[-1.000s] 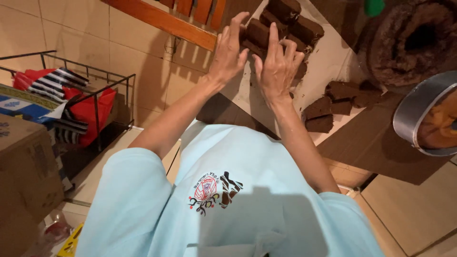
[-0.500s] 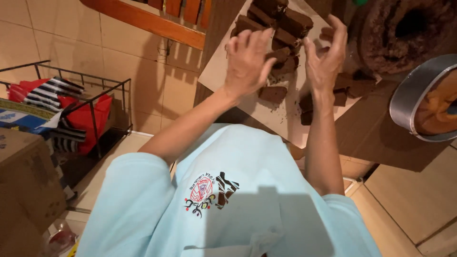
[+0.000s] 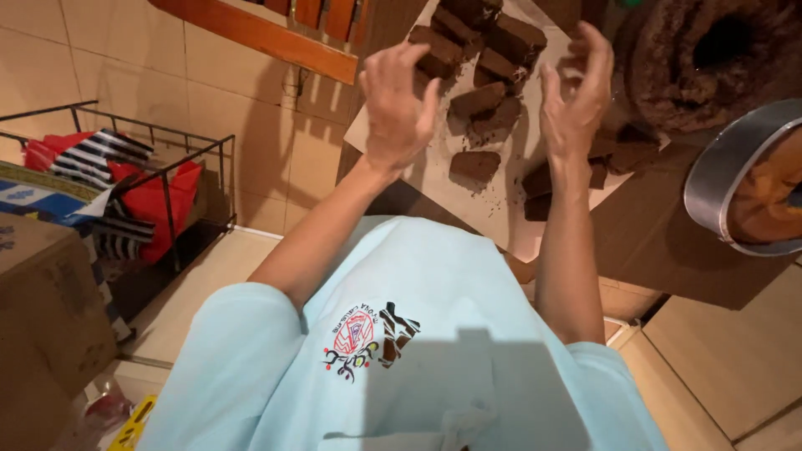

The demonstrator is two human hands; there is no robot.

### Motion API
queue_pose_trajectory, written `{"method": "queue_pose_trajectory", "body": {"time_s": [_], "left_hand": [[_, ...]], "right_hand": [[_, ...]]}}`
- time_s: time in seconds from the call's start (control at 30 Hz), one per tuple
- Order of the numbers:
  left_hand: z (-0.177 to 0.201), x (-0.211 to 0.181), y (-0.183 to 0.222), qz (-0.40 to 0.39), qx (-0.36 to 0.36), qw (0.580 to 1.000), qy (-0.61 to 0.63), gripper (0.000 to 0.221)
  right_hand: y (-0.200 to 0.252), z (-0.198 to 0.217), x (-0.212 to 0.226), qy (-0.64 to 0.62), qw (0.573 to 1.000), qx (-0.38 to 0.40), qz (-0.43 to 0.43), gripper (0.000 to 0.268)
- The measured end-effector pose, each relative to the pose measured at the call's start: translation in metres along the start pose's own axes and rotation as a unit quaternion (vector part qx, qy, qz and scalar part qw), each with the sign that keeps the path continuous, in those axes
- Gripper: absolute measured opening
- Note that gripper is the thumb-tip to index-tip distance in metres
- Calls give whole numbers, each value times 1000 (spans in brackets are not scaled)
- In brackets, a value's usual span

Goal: Cutting a large brownie into squares and arranging them on parchment paper

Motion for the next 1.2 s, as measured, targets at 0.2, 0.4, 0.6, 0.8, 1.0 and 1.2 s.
{"method": "queue_pose_trajectory", "body": {"time_s": [0.2,0.4,0.6,0.8,1.0,1.2], "left_hand": [[-14,-6,41,53,50,987,146,39],[-32,-3,52,257,169,912,272,42],[-51,-15,48,158,184,956,164,47],[-53,-25,43,50,142,988,39,41],[-37,-26,51,-15,123,992,15,40],[8,-4,50,-23,163,985,53,35]], "right_hand": [[40,-14,-7,-76,992,-8,-96,29],[56,-30,20,-43,993,47,-98,49],[60,-22,39,-46,992,86,-84,57],[67,-26,30,48,993,106,12,69],[72,-37,33,13,990,138,35,61],[75,-73,58,12,991,135,14,88]]}}
Point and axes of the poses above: each hand's wrist, its own y-axis away from the middle knuckle, its own z-axis out of the back of the hand, x = y × z, the point moved 10 cm from there along -y, towards the middle knuckle, and after that the axes turned 3 degrees about z, right-handed, at the moved point
